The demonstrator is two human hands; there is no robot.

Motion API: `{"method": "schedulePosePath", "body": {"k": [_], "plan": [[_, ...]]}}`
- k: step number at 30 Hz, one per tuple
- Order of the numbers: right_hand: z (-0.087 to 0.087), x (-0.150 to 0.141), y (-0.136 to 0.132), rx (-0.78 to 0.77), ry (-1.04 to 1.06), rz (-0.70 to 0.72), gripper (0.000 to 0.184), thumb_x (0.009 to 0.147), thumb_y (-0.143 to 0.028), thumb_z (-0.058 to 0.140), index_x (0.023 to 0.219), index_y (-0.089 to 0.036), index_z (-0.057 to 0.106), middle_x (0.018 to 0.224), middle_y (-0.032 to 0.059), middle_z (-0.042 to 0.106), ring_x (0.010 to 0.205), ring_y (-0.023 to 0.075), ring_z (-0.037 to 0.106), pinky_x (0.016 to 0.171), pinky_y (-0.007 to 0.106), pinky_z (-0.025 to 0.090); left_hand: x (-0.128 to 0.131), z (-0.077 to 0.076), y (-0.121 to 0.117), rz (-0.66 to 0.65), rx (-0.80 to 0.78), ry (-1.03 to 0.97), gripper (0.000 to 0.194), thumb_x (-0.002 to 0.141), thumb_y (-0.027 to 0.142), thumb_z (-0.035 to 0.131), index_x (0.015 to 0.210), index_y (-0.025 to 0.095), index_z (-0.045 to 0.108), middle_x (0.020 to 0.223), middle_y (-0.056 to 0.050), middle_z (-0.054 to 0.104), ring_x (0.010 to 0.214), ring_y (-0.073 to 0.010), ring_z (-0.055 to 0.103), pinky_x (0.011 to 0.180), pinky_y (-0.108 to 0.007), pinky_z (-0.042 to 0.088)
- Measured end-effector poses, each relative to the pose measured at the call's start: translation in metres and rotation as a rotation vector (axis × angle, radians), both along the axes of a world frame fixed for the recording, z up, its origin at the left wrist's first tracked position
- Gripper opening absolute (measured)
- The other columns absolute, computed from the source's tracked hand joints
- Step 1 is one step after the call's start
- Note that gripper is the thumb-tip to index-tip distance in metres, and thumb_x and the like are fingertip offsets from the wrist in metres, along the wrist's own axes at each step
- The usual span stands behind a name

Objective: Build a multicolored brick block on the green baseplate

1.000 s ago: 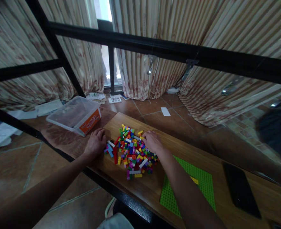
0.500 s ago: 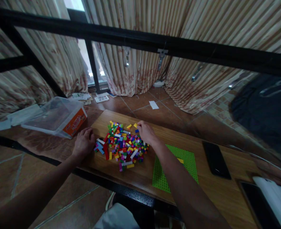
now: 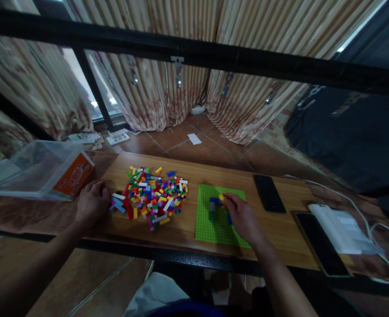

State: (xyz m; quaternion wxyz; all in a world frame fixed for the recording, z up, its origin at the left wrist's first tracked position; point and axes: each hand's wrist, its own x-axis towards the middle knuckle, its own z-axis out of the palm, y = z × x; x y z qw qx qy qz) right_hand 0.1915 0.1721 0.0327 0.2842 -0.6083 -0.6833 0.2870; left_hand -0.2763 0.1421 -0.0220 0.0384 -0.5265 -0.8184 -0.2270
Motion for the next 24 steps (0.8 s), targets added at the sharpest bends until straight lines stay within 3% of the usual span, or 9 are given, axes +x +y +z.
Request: {"method": "schedulePosePath", "body": {"k": [4, 7, 12, 17, 24], "plan": [[-0.019, 0.025, -0.043, -0.015, -0.038, -0.070, 0.033, 0.091, -0.043, 0.044, 0.107, -0.023, 0.065, 0.092, 0.0077, 0.074, 0.084, 0.0240, 0.070, 0.078, 0.039, 0.054, 0.000, 0.002, 0.001, -0.006, -0.007, 0.014, 0.039, 0.085, 0.030, 0.040, 0.113, 0.012, 0.059, 0.122, -0.017, 0.058, 0.119, -0.0306, 0.050, 0.106, -0.046, 0.038], [-0.019, 0.028, -0.057, 0.050, -0.081, -0.059, 0.031, 0.091, -0.043, 0.045, 0.104, -0.023, 0.065, 0.101, 0.0088, 0.072, 0.091, 0.0244, 0.069, 0.081, 0.039, 0.054, 0.001, 0.003, 0.001, -0.013, -0.025, 0.036, 0.041, 0.085, 0.033, 0.038, 0.113, 0.009, 0.059, 0.124, -0.018, 0.058, 0.119, -0.0320, 0.050, 0.106, -0.048, 0.038], [-0.014, 0.034, -0.058, 0.163, -0.151, -0.090, 0.031, 0.093, -0.040, 0.042, 0.106, -0.021, 0.062, 0.104, 0.0114, 0.069, 0.096, 0.0253, 0.066, 0.085, 0.040, 0.052, 0.001, 0.006, 0.001, 0.010, -0.050, 0.042, 0.042, 0.085, 0.035, 0.037, 0.112, 0.011, 0.058, 0.125, -0.017, 0.057, 0.119, -0.0320, 0.050, 0.105, -0.048, 0.040], [-0.024, 0.045, -0.058, 0.199, -0.189, -0.150, 0.031, 0.095, -0.037, 0.037, 0.106, -0.020, 0.060, 0.103, 0.0125, 0.065, 0.096, 0.0249, 0.063, 0.087, 0.041, 0.050, 0.003, 0.010, 0.002, 0.019, -0.084, 0.047, 0.044, 0.086, 0.036, 0.036, 0.113, 0.010, 0.059, 0.128, -0.019, 0.056, 0.121, -0.0339, 0.049, 0.105, -0.049, 0.040], [-0.036, 0.024, -0.059, 0.323, -0.284, -0.085, 0.028, 0.095, -0.033, 0.040, 0.101, -0.020, 0.065, 0.123, 0.0137, 0.056, 0.117, 0.0272, 0.051, 0.099, 0.047, 0.045, 0.003, 0.010, 0.002, 0.008, -0.062, 0.037, 0.041, 0.087, 0.035, 0.038, 0.114, 0.015, 0.060, 0.127, -0.015, 0.058, 0.121, -0.0321, 0.050, 0.106, -0.050, 0.040]]}}
